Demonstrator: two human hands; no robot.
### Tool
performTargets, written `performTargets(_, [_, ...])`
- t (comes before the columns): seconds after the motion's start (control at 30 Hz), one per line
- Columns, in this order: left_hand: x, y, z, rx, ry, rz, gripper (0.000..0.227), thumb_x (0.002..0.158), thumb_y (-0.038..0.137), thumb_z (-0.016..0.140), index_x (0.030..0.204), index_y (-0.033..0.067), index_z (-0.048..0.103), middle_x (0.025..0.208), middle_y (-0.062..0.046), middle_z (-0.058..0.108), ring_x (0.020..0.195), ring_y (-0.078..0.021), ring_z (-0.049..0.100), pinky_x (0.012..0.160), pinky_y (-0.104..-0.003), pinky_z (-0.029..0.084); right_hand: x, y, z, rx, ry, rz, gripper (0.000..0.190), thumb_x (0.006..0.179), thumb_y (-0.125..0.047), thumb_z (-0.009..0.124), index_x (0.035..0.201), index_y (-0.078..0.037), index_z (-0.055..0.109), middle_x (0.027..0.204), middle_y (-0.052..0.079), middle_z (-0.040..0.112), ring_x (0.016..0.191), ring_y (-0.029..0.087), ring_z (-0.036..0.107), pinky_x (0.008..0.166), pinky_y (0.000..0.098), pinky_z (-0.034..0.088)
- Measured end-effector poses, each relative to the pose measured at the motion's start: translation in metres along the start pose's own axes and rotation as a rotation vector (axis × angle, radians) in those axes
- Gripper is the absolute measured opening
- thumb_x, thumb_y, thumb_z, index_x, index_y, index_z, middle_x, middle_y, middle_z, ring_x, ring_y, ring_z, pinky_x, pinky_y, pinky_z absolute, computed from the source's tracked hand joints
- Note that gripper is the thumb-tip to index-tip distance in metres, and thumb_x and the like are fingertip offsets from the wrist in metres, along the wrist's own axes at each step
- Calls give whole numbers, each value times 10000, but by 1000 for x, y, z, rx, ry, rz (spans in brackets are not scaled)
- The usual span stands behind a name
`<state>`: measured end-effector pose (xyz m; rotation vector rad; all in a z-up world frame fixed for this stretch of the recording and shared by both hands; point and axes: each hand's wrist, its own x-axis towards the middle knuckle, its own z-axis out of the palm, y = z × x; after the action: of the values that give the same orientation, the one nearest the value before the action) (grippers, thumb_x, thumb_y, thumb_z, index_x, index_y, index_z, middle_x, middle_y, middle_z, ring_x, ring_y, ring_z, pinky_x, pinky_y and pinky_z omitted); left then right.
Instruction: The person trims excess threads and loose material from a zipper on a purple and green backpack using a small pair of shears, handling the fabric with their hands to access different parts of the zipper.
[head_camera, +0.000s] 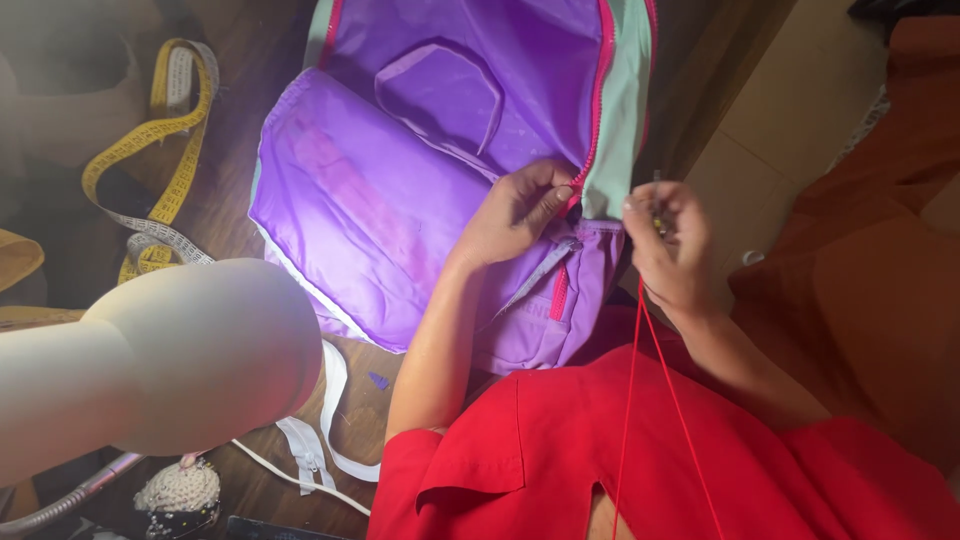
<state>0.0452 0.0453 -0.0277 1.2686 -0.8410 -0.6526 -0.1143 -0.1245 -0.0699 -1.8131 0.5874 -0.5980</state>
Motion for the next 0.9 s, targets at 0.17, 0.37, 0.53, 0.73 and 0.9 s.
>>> performTargets(0.17, [-5,-31,0,-161,-21,-74,167,1018,180,616,975,43,702,740,-47,682,686,-145,696,690,-294,582,-30,-79,12,483,-148,405,454,1122,-434,415,1153,-5,564,680,24,499,448,29,413,323,154,329])
performTargets(0.37, [-7,-34,0,-165,-27,-49,180,1010,193,646,962,31,710,746,-69,672,713,-127,644,688,-295,562,-40,-55,33,569,-220,558,487,1129,-407,408,1072,36,603,614,16,409,428,53,367,292,159,299])
performTargets(0.53, [-7,-39,3,-237,-13,-71,188,1003,187,656,947,17,713,722,-67,686,677,-120,671,679,-264,574,-40,-50,37,513,-222,591,518,1110,-473,441,1038,13,607,590,3,404,411,54,369,285,170,294])
performTargets(0.73, [-6,-42,7,-210,-11,-55,201,1003,213,666,937,30,719,720,-55,667,692,-92,610,662,-250,546,-36,-43,36,519,-203,635,502,1103,-481,464,1005,-13,618,571,-8,389,398,41,343,284,169,272])
performTargets(0.9, [-6,-41,5,-206,-10,-51,190,1004,198,666,938,29,722,720,-75,672,692,-109,617,675,-258,546,-36,-40,35,523,-212,691,495,1097,-493,475,998,-30,620,573,-1,382,401,52,356,296,172,281])
